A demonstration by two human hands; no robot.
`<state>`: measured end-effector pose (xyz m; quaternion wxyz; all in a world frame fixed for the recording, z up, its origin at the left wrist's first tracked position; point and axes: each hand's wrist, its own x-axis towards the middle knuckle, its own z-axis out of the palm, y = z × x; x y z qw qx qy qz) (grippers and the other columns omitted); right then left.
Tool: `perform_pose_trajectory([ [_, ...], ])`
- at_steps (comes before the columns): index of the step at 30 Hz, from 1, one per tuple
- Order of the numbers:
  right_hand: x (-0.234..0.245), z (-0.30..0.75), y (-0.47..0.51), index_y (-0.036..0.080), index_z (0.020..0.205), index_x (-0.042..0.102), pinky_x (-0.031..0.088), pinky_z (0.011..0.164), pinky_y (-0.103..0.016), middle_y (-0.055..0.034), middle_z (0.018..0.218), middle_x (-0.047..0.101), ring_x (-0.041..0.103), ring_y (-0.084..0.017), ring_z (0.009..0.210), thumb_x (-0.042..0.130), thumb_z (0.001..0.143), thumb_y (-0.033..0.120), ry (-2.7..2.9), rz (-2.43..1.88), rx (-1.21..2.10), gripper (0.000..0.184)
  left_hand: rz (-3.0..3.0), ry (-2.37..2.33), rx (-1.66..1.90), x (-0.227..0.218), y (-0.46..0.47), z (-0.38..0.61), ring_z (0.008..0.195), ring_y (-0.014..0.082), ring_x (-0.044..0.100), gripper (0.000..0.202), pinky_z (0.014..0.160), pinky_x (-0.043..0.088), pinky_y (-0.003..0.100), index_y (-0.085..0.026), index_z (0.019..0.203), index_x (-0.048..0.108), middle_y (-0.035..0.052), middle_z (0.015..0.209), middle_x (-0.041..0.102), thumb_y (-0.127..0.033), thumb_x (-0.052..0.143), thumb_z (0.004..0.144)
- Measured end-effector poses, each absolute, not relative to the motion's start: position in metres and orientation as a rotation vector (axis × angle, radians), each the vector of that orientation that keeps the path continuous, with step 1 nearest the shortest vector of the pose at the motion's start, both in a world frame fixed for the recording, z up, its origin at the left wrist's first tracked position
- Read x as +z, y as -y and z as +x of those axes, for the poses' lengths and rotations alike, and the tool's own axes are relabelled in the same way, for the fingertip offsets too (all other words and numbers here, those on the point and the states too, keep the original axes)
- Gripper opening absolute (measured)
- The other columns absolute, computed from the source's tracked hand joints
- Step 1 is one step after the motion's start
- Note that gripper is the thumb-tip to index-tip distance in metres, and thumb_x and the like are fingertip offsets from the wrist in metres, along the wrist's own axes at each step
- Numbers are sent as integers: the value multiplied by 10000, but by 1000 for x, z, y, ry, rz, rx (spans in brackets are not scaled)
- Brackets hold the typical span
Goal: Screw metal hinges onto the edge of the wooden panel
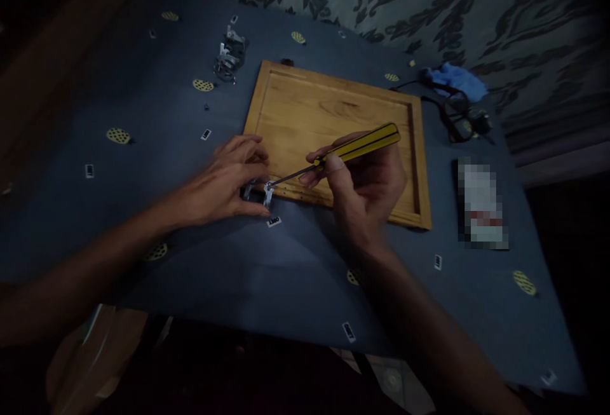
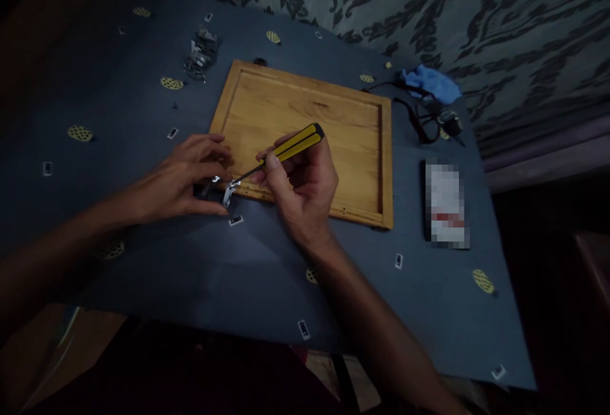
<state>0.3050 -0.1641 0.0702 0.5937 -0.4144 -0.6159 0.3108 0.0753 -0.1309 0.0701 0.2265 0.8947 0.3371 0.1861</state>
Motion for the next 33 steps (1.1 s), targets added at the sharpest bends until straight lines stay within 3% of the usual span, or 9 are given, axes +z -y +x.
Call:
perform_pose_trajectory([
  [7,66,306,163,316,1101,610,639,602,-329,19,1010,747,756,-156,723,708,1024,386,1491,-889,718,142,2492,-931,506,70,131,75,1474,435,457,471,1183,435,602,-167,1025,756,155,1335,643,-539,909,780],
  [12,72,303,164,311,1130,639,638,599,-334,15,977,739,754,-159,701,712,1018,423,1532,-911,723,175,2487,-944,503,69,131,75,1475,431,452,476,1177,443,605,-176,1060,759,154,1350,636,-530,912,780],
  [17,82,299,157,303,1045,650,645,609,-331,25,920,729,745,-154,682,755,988,427,1582,-916,741,172,2458,-955,492,69,131,75,1501,428,425,495,1203,421,622,-191,1115,762,151,1375,626,-531,907,786],
  [25,98,293,145,292,916,618,609,535,-322,35,844,675,665,-148,608,835,880,564,1648,-934,865,351,2440,-947,485,71,132,75,1512,412,429,469,1234,395,615,-186,1164,763,156,1403,617,-486,882,824],
  [33,119,300,141,292,1013,716,620,673,-334,32,854,704,724,-170,689,803,923,538,1795,-844,1087,276,2432,-943,455,72,130,75,1522,420,414,454,1252,352,640,-195,1141,772,157,1442,603,-491,884,816],
])
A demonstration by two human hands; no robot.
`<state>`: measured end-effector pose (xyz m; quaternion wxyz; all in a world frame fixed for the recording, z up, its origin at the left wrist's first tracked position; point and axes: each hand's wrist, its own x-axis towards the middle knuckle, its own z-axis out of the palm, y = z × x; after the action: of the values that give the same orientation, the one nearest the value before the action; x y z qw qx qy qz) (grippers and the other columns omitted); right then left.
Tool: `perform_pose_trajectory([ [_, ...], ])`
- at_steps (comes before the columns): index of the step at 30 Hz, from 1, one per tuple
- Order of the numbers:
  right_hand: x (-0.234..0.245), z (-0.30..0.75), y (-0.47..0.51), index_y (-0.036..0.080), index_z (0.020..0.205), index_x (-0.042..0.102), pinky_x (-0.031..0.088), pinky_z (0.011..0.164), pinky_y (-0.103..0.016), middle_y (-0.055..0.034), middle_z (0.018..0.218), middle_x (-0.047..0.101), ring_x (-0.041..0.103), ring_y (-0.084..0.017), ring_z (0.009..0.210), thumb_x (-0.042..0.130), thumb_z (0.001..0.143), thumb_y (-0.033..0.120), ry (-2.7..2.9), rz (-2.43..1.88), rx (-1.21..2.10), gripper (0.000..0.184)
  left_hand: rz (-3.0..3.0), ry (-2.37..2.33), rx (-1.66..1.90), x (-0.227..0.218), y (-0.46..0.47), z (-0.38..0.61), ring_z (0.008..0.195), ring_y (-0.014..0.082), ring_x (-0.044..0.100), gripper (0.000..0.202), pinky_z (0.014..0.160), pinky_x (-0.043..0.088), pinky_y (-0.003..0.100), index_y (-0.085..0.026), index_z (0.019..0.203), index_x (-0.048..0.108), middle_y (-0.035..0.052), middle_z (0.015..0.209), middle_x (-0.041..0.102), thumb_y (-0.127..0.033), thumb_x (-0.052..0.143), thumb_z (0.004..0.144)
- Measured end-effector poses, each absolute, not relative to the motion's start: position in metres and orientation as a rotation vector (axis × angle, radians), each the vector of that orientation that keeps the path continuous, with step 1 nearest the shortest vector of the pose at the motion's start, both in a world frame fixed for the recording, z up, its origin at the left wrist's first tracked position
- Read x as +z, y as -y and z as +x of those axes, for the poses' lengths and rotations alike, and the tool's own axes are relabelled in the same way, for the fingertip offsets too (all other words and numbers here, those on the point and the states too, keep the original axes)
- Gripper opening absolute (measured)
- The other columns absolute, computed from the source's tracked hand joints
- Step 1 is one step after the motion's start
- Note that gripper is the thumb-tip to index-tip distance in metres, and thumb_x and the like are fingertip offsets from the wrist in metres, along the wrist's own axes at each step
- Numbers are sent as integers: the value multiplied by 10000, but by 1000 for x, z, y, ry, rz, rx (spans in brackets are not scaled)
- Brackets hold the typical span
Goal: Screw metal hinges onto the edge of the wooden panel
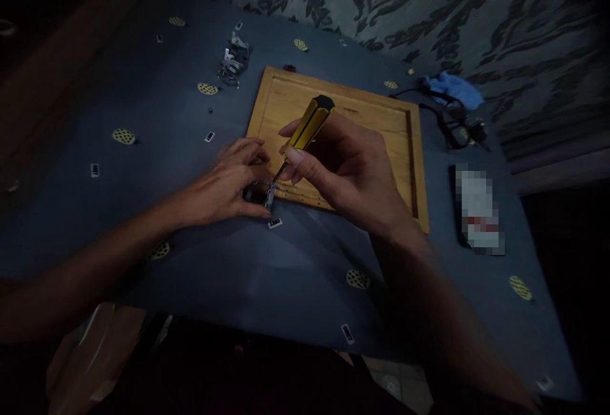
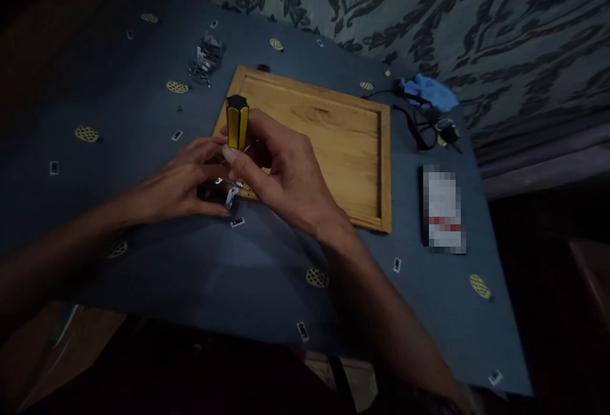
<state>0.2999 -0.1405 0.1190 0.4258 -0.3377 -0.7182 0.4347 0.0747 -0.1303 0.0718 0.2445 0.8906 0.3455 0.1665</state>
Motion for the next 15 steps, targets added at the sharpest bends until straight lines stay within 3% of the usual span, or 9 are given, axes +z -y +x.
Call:
perform_pose_trajectory([
  [15,105,290,143,280,860,610,610,665,-358,17,771,604,669,-195,730,767,929,593,1774,-951,803,357,2429,-995,411,74,133,77,1461,410,449,432,1207,398,612,-199,1155,772,147,1358,608,-485,854,841],
])
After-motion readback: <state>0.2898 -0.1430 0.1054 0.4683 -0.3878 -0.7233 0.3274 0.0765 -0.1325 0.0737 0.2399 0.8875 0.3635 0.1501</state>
